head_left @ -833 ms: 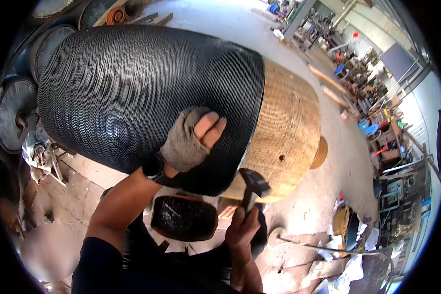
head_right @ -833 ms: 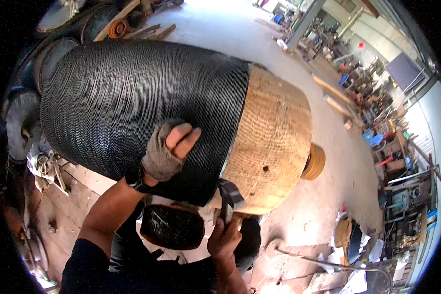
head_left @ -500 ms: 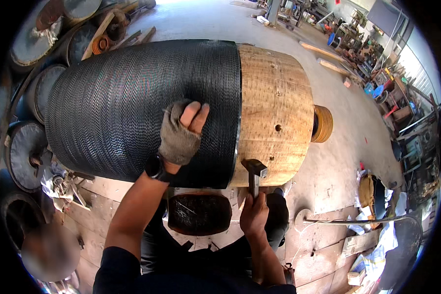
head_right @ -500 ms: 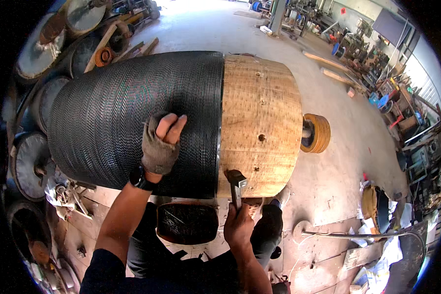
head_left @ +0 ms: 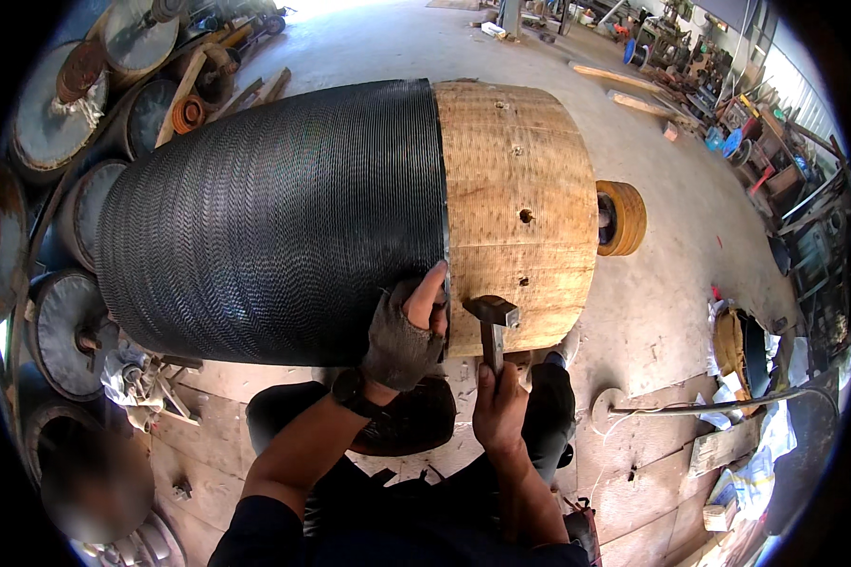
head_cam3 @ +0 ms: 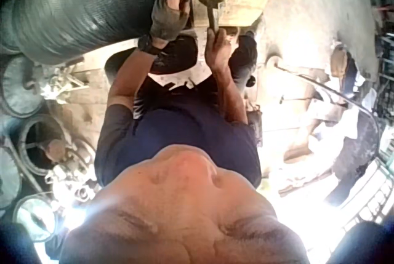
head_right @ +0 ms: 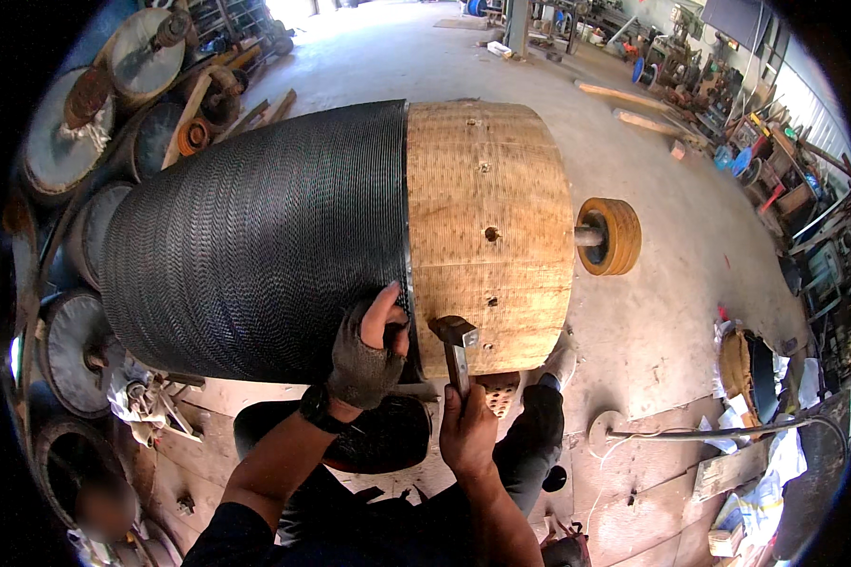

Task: The person hammers small pins or nails into the side of a large cylindrical wooden object wrapped in a textured black material. The person holds the pins in place by hand and strikes them with a hammer.

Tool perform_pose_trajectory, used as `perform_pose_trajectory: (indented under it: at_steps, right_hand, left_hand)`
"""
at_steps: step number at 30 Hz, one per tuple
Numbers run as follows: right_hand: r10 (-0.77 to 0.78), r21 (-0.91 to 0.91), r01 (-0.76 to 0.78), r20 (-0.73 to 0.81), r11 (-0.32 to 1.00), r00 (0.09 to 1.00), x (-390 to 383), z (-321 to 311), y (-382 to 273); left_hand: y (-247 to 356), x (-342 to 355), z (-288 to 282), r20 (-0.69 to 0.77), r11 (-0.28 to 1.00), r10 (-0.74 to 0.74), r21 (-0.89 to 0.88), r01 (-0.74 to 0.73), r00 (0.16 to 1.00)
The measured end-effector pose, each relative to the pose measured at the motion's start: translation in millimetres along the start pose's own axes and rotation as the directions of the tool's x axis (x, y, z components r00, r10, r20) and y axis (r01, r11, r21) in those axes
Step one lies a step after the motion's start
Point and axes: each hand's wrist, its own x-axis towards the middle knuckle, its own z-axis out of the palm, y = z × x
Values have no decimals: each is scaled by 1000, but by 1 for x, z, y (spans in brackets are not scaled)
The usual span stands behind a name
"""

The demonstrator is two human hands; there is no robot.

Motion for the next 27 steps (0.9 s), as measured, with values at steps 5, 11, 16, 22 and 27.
perform_pose_trajectory:
  at_steps: [5,11,16,22,27]
  right_hand:
    - [-34,13,34,-2,999,999,5,-3,-10]
    - [-70,-1,70,-1,998,998,9,-4,-17]
    - [-122,-10,122,-48,993,991,12,-10,-29]
    - [-90,-114,92,15,989,996,18,-13,-34]
    - [-111,-169,111,11,979,994,18,-10,-33]
  left_hand:
    - [5,13,-7,67,998,-63,31,61,996]
    - [9,26,-6,33,997,19,78,-22,999]
    - [7,27,11,17,991,-14,130,11,1000]
    - [8,27,13,5,988,-2,158,2,1000]
    - [12,25,13,-22,975,-4,224,9,1000]
